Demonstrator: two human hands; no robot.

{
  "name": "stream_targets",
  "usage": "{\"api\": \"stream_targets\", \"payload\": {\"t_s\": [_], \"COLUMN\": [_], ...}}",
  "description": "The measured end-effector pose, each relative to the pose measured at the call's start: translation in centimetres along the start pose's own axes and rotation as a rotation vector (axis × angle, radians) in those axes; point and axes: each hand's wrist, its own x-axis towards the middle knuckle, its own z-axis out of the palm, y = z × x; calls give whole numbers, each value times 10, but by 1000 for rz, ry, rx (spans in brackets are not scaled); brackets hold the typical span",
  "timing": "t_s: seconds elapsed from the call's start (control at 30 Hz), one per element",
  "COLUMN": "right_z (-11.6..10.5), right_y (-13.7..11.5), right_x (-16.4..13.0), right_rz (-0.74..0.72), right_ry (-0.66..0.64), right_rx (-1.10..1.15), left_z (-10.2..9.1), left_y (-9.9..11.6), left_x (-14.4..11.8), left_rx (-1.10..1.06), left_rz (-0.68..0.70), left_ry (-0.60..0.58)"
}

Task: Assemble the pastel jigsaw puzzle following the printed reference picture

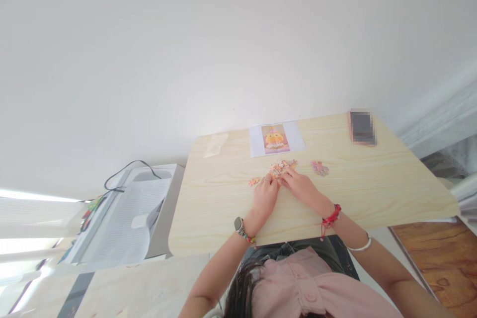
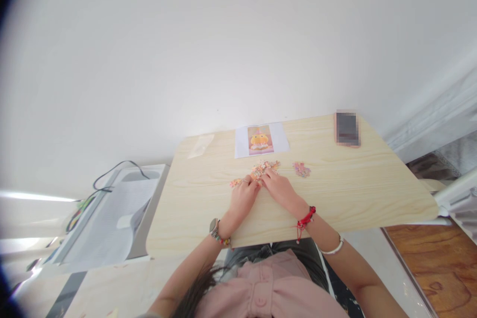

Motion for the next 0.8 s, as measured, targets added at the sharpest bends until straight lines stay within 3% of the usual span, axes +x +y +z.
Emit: {"api": "stream_targets", "payload": {"t_s": [0.17,0.43,0.57,0.8], "right_z": [-3,-26,-35,-45], "right_y": [-1,1,16,62], "right_x": [-1,-16,-32,-63], "right_rz": [17,-19,26,148], "right_ry": [-10,90,131,226], "right_rx": [-2,23,10,42], "left_z": [-7,-25,-23,-10], "left_y": [-1,-1,16,64], "left_x": [3,1,13,52], "left_rx": [13,24,10,-49], "left_rz": [25,107,200,367], "left_ry": [-27,-14,-3,-6]}}
